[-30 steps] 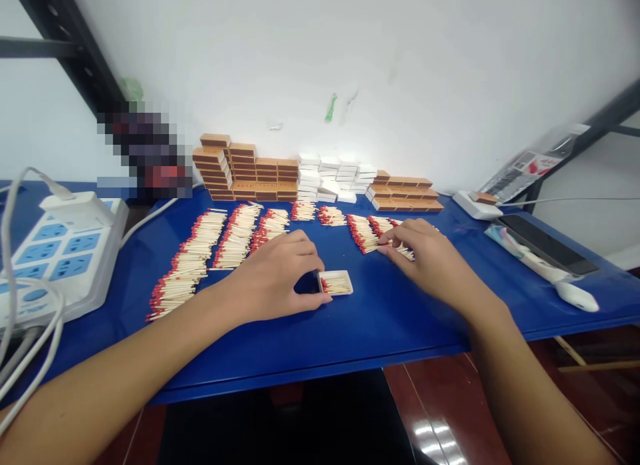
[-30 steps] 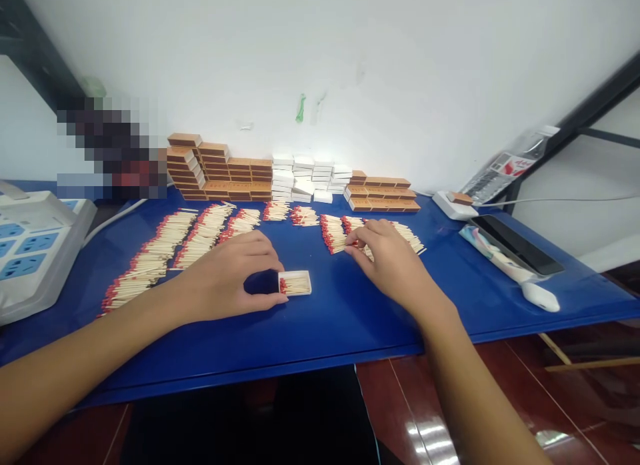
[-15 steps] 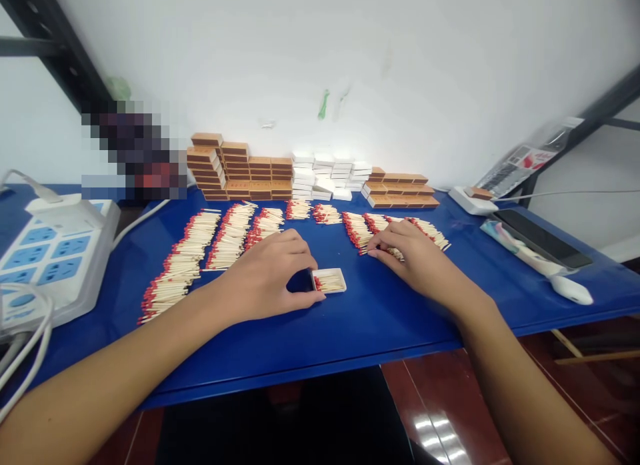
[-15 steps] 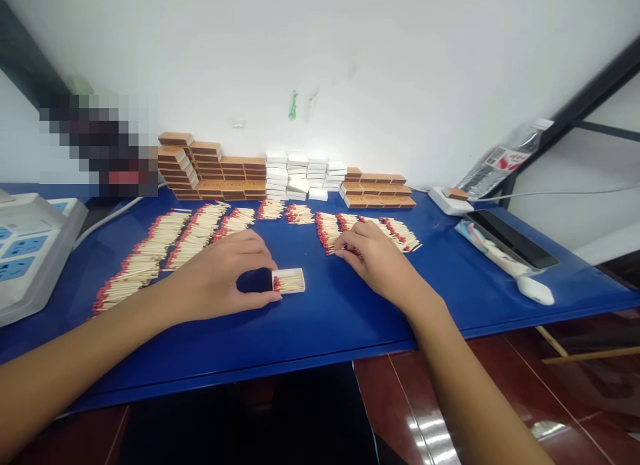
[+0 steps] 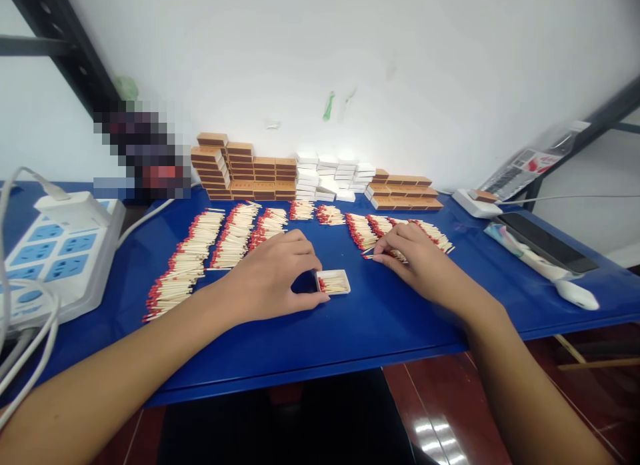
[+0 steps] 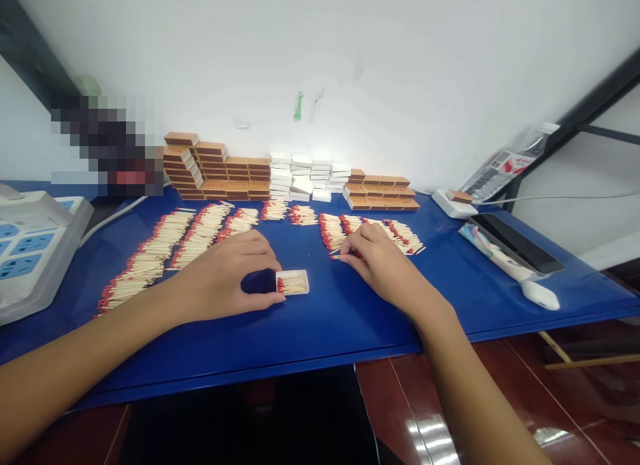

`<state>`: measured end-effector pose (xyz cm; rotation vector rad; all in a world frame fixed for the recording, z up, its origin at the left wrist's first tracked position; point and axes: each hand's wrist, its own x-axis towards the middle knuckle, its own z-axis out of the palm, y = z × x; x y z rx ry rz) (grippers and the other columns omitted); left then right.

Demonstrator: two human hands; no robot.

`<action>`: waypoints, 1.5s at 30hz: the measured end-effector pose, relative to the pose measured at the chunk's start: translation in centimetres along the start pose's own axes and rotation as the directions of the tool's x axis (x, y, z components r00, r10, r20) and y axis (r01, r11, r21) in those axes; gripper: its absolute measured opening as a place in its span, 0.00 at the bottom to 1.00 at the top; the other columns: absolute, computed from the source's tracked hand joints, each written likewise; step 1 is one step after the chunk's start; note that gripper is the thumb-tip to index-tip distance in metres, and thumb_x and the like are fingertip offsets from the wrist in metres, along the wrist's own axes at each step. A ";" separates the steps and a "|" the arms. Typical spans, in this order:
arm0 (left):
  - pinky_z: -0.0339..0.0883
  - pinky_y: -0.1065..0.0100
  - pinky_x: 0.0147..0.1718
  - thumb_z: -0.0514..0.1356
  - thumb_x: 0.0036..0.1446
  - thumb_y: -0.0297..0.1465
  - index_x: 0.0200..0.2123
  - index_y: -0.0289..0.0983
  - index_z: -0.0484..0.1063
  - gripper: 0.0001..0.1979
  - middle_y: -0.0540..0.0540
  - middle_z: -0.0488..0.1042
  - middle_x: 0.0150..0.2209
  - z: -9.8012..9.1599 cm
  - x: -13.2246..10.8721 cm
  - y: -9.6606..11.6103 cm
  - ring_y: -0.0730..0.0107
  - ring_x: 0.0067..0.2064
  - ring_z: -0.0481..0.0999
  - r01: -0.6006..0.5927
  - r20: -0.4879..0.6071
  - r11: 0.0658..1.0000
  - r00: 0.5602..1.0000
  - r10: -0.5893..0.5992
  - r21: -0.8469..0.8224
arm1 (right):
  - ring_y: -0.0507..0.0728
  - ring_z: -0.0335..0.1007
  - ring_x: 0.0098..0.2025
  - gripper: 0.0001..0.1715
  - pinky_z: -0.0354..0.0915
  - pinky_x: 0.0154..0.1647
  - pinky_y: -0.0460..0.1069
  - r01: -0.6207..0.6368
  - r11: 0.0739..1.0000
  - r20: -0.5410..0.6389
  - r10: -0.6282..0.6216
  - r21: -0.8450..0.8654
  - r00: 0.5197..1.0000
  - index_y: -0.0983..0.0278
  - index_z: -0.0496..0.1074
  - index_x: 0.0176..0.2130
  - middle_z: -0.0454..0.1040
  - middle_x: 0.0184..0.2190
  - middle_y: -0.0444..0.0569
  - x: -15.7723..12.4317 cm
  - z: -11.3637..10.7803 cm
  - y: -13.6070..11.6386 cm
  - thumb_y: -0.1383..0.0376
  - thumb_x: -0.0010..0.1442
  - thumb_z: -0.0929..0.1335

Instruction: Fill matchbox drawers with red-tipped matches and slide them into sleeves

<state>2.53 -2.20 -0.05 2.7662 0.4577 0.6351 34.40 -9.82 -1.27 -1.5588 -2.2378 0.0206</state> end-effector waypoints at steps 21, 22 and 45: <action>0.72 0.57 0.48 0.71 0.65 0.42 0.43 0.37 0.81 0.14 0.43 0.80 0.42 0.1 -0.1 -0.2 0.56 0.48 0.76 -0.027 -0.003 1.000 1.000 0.027 0.010 | 0.65 0.70 0.46 0.09 0.70 0.48 0.60 0.126 0.990 -0.035 -0.128 -0.067 0.991 0.60 0.75 0.43 0.74 0.42 0.55 1.0 0.5 -9.3 0.66 0.77 0.65; 0.72 0.57 0.48 0.71 0.65 0.42 0.43 0.37 0.81 0.14 0.43 0.80 0.42 0.1 -0.1 -0.2 0.57 0.48 0.76 -0.031 -0.005 0.999 1.000 0.031 0.011 | 0.65 0.70 0.45 0.10 0.70 0.47 0.60 0.142 0.987 -0.022 -0.144 -0.075 0.989 0.61 0.75 0.42 0.74 0.42 0.55 1.3 0.7 -9.8 0.67 0.77 0.65; 0.73 0.57 0.48 0.70 0.66 0.43 0.44 0.37 0.81 0.15 0.42 0.81 0.43 0.1 -0.1 -0.2 0.56 0.48 0.77 -0.016 -0.001 1.000 1.000 0.016 0.024 | 0.64 0.69 0.43 0.10 0.67 0.45 0.58 -0.049 0.998 0.009 0.050 -0.030 0.999 0.59 0.77 0.39 0.73 0.38 0.53 0.9 -0.2 0.6 0.63 0.73 0.67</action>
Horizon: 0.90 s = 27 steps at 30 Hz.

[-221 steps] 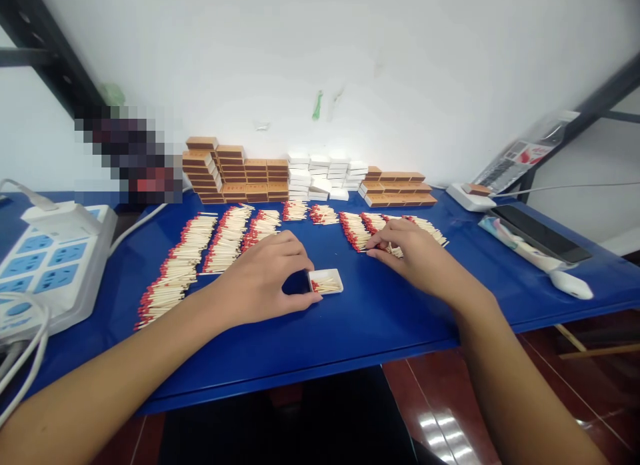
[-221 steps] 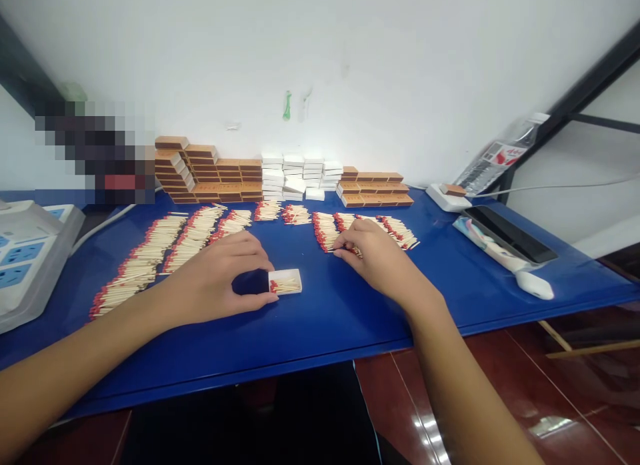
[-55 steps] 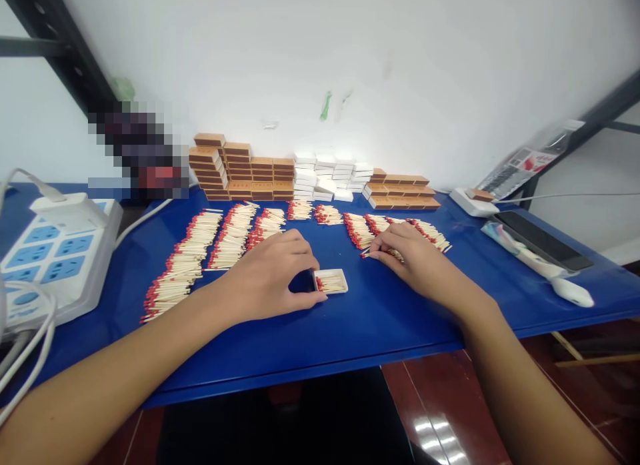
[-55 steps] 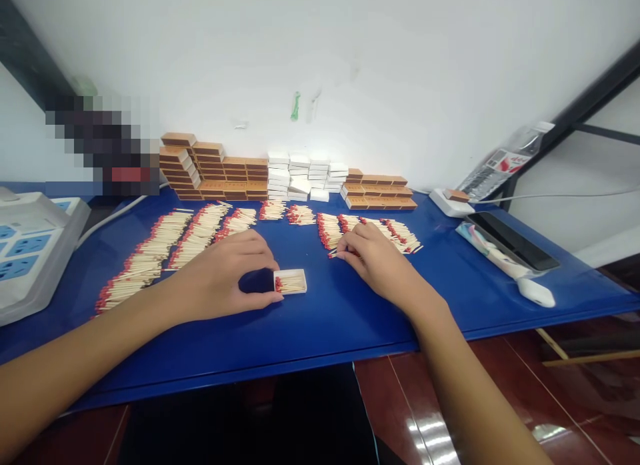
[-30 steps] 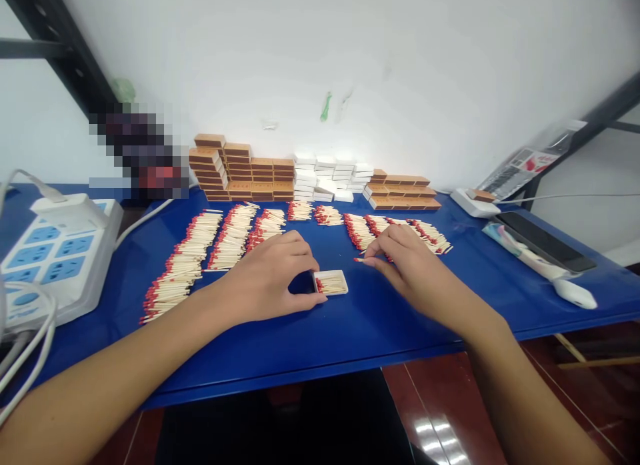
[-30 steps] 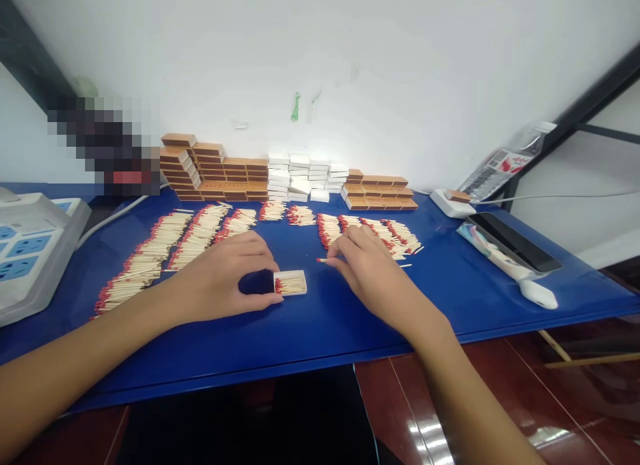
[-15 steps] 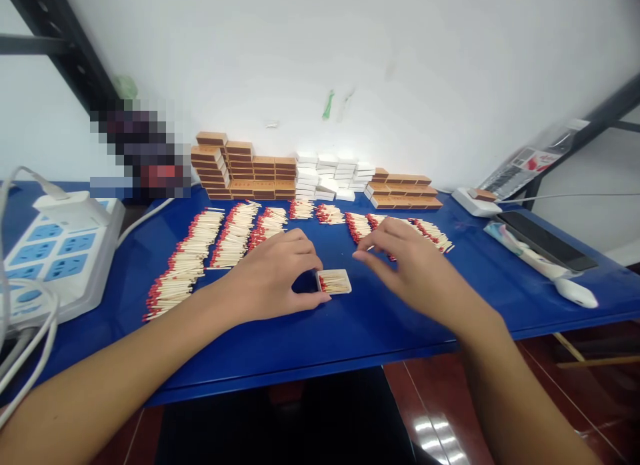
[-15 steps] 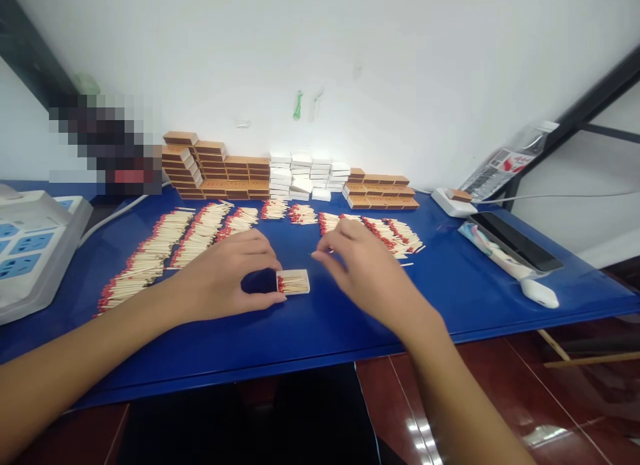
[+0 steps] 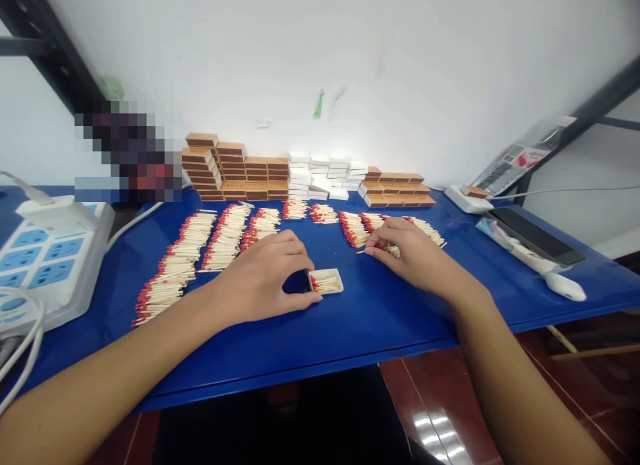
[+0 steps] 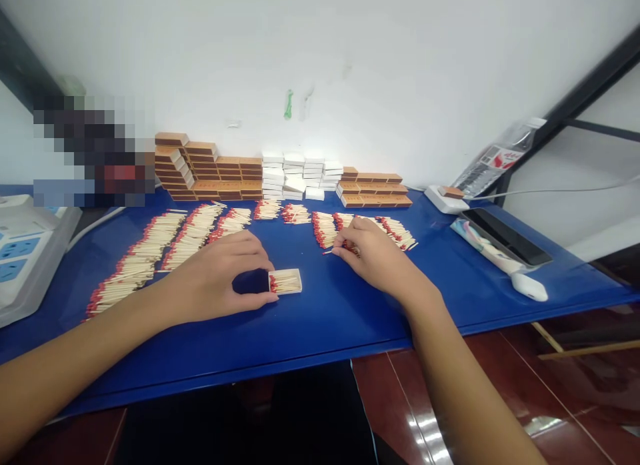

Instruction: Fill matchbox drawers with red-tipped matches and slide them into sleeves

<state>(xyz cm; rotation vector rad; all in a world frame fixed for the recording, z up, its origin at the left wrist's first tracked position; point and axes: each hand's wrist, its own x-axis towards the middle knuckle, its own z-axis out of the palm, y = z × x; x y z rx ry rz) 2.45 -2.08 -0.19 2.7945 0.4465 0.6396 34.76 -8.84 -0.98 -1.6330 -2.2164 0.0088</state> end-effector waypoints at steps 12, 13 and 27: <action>0.73 0.57 0.48 0.72 0.65 0.42 0.43 0.35 0.82 0.15 0.43 0.81 0.42 0.1 0.0 0.1 0.56 0.48 0.77 -0.005 -0.013 1.000 1.000 0.005 -0.008 | 0.65 0.69 0.44 0.08 0.66 0.47 0.59 0.023 1.000 -0.023 -0.023 -0.003 0.999 0.58 0.75 0.42 0.72 0.39 0.53 0.0 0.4 0.6 0.62 0.75 0.66; 0.73 0.57 0.47 0.72 0.65 0.42 0.43 0.35 0.82 0.15 0.43 0.81 0.42 0.1 0.0 0.1 0.56 0.48 0.77 -0.007 -0.013 1.000 1.000 0.006 -0.008 | 0.64 0.69 0.44 0.09 0.66 0.46 0.58 0.028 1.000 -0.021 -0.028 0.003 0.999 0.59 0.75 0.42 0.72 0.40 0.53 0.0 0.3 0.5 0.62 0.75 0.66; 0.73 0.57 0.48 0.72 0.65 0.42 0.44 0.35 0.82 0.16 0.42 0.81 0.42 0.2 0.0 -0.1 0.56 0.48 0.77 -0.014 -0.019 1.000 1.000 0.014 0.003 | 0.65 0.68 0.46 0.09 0.66 0.47 0.58 0.021 0.999 0.020 -0.022 0.032 1.000 0.59 0.75 0.42 0.71 0.42 0.54 0.2 0.4 0.0 0.63 0.75 0.66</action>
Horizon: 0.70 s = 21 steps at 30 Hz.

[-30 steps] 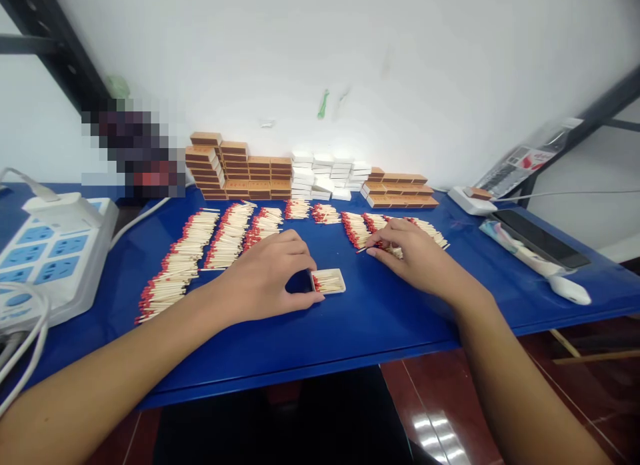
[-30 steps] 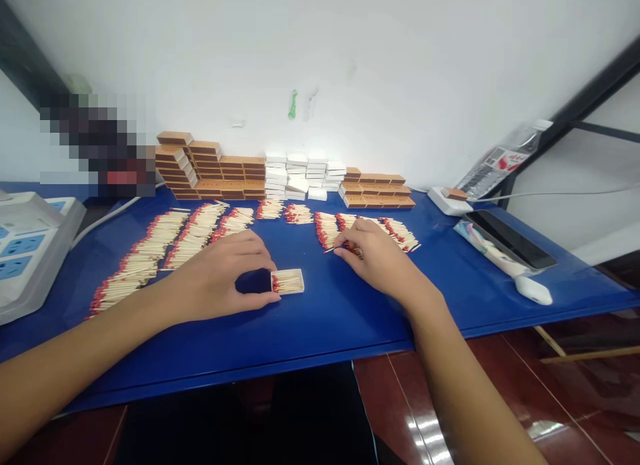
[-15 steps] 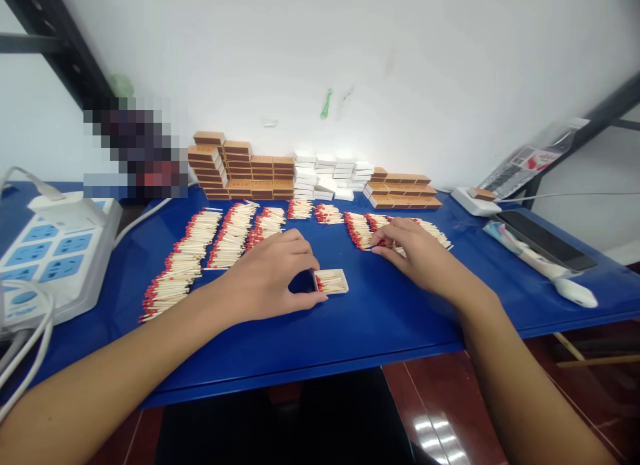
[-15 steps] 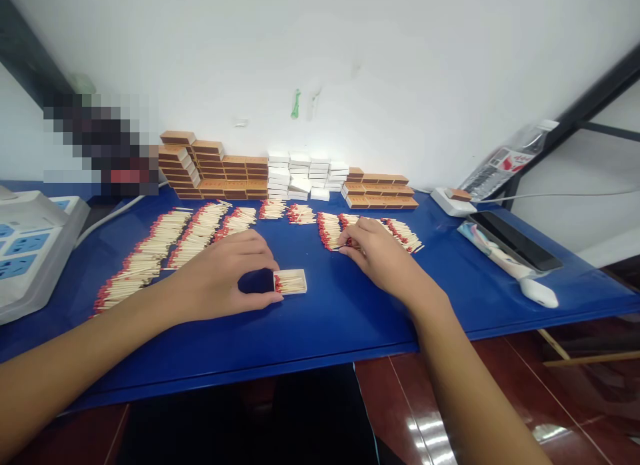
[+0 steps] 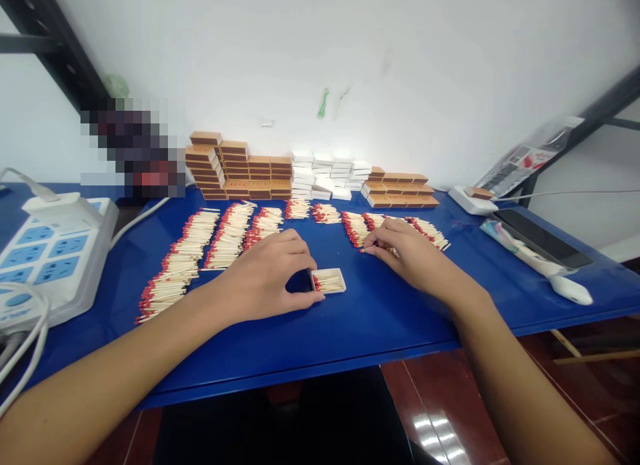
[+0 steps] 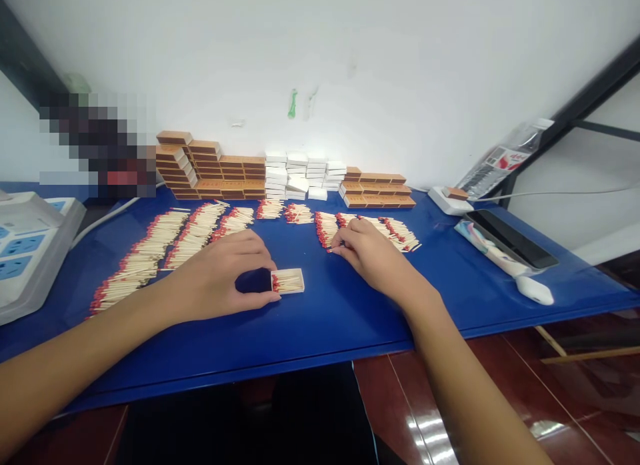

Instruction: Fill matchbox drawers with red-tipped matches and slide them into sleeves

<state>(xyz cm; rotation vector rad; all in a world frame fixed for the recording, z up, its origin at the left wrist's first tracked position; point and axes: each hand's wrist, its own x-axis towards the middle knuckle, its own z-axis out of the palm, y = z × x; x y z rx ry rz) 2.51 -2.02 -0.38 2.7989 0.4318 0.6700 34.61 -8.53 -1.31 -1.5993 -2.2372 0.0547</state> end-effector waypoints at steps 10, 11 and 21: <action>0.72 0.58 0.47 0.72 0.65 0.42 0.42 0.36 0.82 0.14 0.43 0.80 0.41 0.0 0.0 0.1 0.57 0.47 0.77 0.004 -0.004 1.000 1.000 -0.004 -0.013 | 0.64 0.71 0.50 0.10 0.68 0.53 0.59 0.014 0.997 -0.013 -0.013 0.072 1.000 0.58 0.71 0.43 0.74 0.45 0.52 -0.8 -0.6 -4.7 0.58 0.78 0.65; 0.72 0.58 0.47 0.72 0.65 0.42 0.42 0.36 0.82 0.14 0.43 0.80 0.41 0.0 0.0 0.0 0.57 0.47 0.77 0.000 -0.004 1.000 1.000 0.000 -0.012 | 0.63 0.71 0.50 0.09 0.68 0.52 0.59 0.023 0.997 -0.018 -0.022 0.076 1.000 0.58 0.71 0.44 0.74 0.45 0.52 -0.9 -0.6 -5.7 0.58 0.78 0.65; 0.72 0.57 0.48 0.71 0.65 0.41 0.42 0.35 0.82 0.14 0.43 0.79 0.40 -0.1 0.1 0.1 0.57 0.47 0.76 -0.014 -0.004 1.000 1.000 0.014 -0.002 | 0.61 0.73 0.45 0.07 0.69 0.46 0.56 0.103 0.993 -0.015 -0.102 0.065 0.995 0.60 0.75 0.45 0.74 0.43 0.51 0.6 -0.1 -9.0 0.65 0.77 0.66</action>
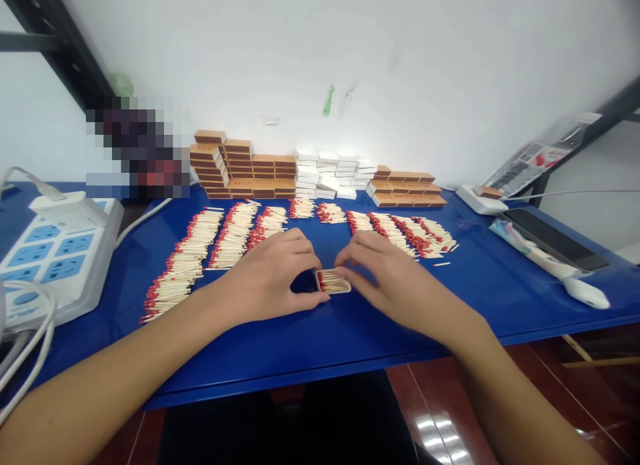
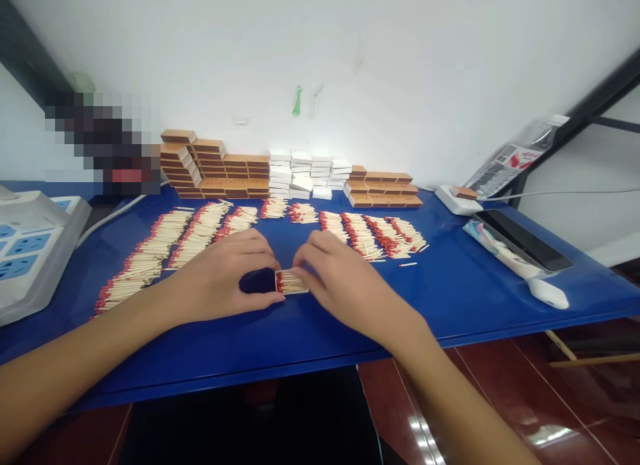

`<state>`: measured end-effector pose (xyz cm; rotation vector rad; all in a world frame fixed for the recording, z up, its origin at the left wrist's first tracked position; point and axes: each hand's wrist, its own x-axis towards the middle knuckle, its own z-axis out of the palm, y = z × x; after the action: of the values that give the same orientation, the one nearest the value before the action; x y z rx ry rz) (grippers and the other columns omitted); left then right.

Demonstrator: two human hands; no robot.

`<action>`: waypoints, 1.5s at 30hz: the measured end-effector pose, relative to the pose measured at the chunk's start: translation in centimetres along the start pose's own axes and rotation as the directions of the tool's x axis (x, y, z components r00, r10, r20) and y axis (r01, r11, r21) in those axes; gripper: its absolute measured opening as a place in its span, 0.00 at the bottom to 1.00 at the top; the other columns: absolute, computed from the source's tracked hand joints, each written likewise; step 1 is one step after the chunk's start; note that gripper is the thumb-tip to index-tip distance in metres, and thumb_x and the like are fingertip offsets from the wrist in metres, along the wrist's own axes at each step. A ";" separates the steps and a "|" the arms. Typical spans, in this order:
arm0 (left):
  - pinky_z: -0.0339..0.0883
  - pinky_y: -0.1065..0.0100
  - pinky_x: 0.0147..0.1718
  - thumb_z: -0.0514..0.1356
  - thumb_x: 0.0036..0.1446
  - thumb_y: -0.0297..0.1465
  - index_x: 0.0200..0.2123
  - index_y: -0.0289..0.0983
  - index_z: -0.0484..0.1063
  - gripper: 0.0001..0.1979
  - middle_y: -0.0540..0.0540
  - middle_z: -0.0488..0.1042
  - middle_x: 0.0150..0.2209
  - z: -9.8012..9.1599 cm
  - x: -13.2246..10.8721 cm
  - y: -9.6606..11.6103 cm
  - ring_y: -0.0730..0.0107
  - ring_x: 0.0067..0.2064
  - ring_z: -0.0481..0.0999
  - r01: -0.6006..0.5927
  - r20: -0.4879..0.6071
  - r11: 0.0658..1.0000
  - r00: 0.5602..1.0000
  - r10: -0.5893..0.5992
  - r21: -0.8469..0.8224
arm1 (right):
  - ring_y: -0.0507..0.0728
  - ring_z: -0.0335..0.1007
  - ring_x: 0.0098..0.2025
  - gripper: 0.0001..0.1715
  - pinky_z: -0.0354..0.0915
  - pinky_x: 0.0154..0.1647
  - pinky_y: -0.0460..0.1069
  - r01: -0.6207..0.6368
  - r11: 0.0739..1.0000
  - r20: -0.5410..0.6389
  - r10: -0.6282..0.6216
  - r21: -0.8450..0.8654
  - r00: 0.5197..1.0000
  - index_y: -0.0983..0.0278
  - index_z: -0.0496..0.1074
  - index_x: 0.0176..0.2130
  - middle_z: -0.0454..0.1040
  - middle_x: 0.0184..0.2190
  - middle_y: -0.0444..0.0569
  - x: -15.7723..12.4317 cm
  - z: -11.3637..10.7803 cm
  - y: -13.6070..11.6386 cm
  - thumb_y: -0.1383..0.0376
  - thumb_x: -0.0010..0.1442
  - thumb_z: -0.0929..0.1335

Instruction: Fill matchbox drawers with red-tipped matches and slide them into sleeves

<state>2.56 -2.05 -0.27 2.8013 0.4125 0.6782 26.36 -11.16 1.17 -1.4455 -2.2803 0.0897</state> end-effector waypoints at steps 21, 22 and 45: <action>0.73 0.57 0.48 0.71 0.65 0.41 0.44 0.35 0.83 0.14 0.42 0.81 0.42 0.0 -0.1 0.1 0.56 0.48 0.77 0.003 -0.012 1.000 1.000 -0.004 -0.015 | 0.62 0.69 0.41 0.12 0.66 0.42 0.56 -0.134 0.990 0.012 0.134 -0.036 0.991 0.59 0.74 0.40 0.72 0.40 0.53 -1.4 -0.7 9.2 0.61 0.75 0.65; 0.73 0.57 0.48 0.71 0.65 0.41 0.43 0.35 0.82 0.14 0.42 0.81 0.42 0.0 -0.1 0.1 0.56 0.47 0.77 0.007 -0.009 1.000 1.000 -0.007 -0.015 | 0.62 0.69 0.41 0.11 0.66 0.41 0.56 -0.125 0.991 0.010 0.126 -0.036 0.992 0.59 0.75 0.40 0.72 0.40 0.53 -1.4 -0.7 9.2 0.61 0.75 0.65; 0.72 0.58 0.47 0.71 0.65 0.42 0.43 0.35 0.82 0.15 0.43 0.81 0.41 0.0 -0.1 0.1 0.57 0.47 0.76 0.013 0.000 1.000 1.000 -0.013 0.000 | 0.63 0.69 0.42 0.11 0.67 0.43 0.57 -0.098 0.995 -0.001 0.098 -0.035 0.995 0.60 0.77 0.43 0.71 0.39 0.52 -1.4 -0.5 8.8 0.61 0.75 0.66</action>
<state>2.49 -2.20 -0.24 2.7957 0.4304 0.6759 34.49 -8.50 -1.28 -1.5750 -2.2217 0.0796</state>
